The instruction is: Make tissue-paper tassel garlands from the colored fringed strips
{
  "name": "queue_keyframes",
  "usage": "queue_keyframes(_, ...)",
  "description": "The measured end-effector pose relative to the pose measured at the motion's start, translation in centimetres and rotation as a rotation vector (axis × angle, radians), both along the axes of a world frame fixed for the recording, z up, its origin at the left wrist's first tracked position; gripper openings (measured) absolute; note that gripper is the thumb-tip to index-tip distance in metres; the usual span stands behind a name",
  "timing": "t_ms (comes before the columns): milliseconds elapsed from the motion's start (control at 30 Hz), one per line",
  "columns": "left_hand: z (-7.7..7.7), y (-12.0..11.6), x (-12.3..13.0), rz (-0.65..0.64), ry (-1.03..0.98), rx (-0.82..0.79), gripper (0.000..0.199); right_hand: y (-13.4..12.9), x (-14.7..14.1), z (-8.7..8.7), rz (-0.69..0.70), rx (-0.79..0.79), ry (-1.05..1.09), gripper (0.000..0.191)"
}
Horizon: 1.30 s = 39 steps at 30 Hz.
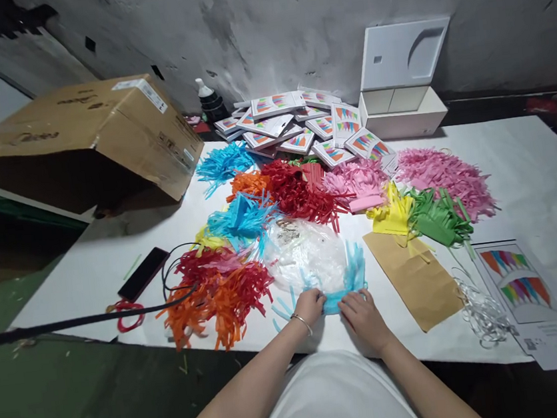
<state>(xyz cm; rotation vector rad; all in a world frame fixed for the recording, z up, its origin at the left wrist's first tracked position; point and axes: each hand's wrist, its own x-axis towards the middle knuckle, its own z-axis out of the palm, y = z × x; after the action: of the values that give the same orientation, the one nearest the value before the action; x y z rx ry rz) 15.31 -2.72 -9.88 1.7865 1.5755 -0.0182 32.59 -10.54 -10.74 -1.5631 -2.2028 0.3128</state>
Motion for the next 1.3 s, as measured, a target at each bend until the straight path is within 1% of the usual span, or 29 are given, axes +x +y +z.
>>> queue_keyframes(33, 0.0, 0.1, -0.1, -0.009, 0.003, 0.005, 0.014, -0.3, 0.0, -0.2, 0.059, 0.015, -0.001, 0.018)
queue_keyframes(100, 0.1, 0.1, -0.4, -0.026, 0.010, 0.025, 0.011, -0.7, -0.2, -0.8, 0.102, 0.042, -0.006, 0.020)
queue_keyframes(167, 0.5, -0.4, -0.8, -0.041, 0.018, 0.068, 0.016, -0.9, -0.3, -1.4, 0.079, 0.057, -0.007, 0.021)
queue_keyframes(233, 1.0, -1.4, -1.3, -0.065, 0.016, 0.129, 0.023, -1.0, -0.4, -1.9, 0.063, 0.061, -0.005, 0.022)
queue_keyframes(300, 1.4, -2.8, -1.6, -0.181, -0.020, 0.256, 0.027, -0.9, -0.6, -2.0, 0.053, 0.061, 0.001, 0.021)
queue_keyframes(400, 1.0, -4.5, -1.7, -0.441, -0.072, 0.477, 0.027, -0.8, -0.9, -1.8, 0.031, 0.050, 0.014, 0.020)
queue_keyframes(433, 0.6, -4.8, -1.7, -0.493, -0.072, 0.518, 0.025, -0.8, -1.0, -1.7, 0.025, 0.044, 0.019, 0.018)
queue_keyframes(467, 0.3, -5.0, -1.7, -0.509, -0.066, 0.533, 0.022, -0.8, -1.0, -1.5, 0.023, 0.039, 0.023, 0.016)
queue_keyframes(567, -0.7, -4.8, -1.9, -0.478, -0.073, 0.531, 0.017, -0.8, -1.1, -1.1, 0.022, 0.028, 0.005, 0.014)
queue_keyframes(633, -0.9, -4.6, -2.2, -0.443, -0.092, 0.521, 0.016, -0.8, -0.9, -0.8, 0.002, 0.021, -0.019, 0.013)
queue_keyframes(733, -0.5, -4.5, -2.5, -0.365, -0.084, 0.495, 0.016, -0.6, -0.3, -0.4, -0.055, 0.008, -0.042, 0.013)
queue_keyframes(800, 0.0, -4.5, -2.4, -0.282, -0.040, 0.486, 0.018, -0.4, -0.1, -0.2, -0.092, -0.004, -0.057, 0.015)
queue_keyframes(900, 0.7, -4.3, -1.7, -0.155, 0.088, 0.456, 0.023, 0.5, -0.3, 0.1, -0.157, -0.015, -0.090, 0.018)
queue_keyframes(967, 0.9, -3.9, -1.3, -0.107, 0.172, 0.412, 0.025, 1.2, -0.8, 0.0, -0.208, -0.015, -0.114, 0.020)
queue_keyframes(1067, 1.0, -3.3, -1.0, -0.091, 0.217, 0.368, 0.026, 2.1, -1.5, -0.1, -0.267, -0.002, -0.138, 0.023)
queue_keyframes(1167, 0.8, -2.9, -1.0, -0.095, 0.219, 0.353, 0.026, 2.2, -1.7, 0.0, -0.295, 0.025, -0.139, 0.019)
queue_keyframes(1233, 0.6, -2.8, -1.1, -0.099, 0.219, 0.349, 0.026, 1.9, -1.6, 0.1, -0.272, 0.047, -0.130, 0.016)
queue_keyframes(1300, 0.5, -2.7, -1.1, -0.103, 0.213, 0.351, 0.026, 1.3, -1.6, 0.1, -0.184, 0.073, -0.113, 0.012)
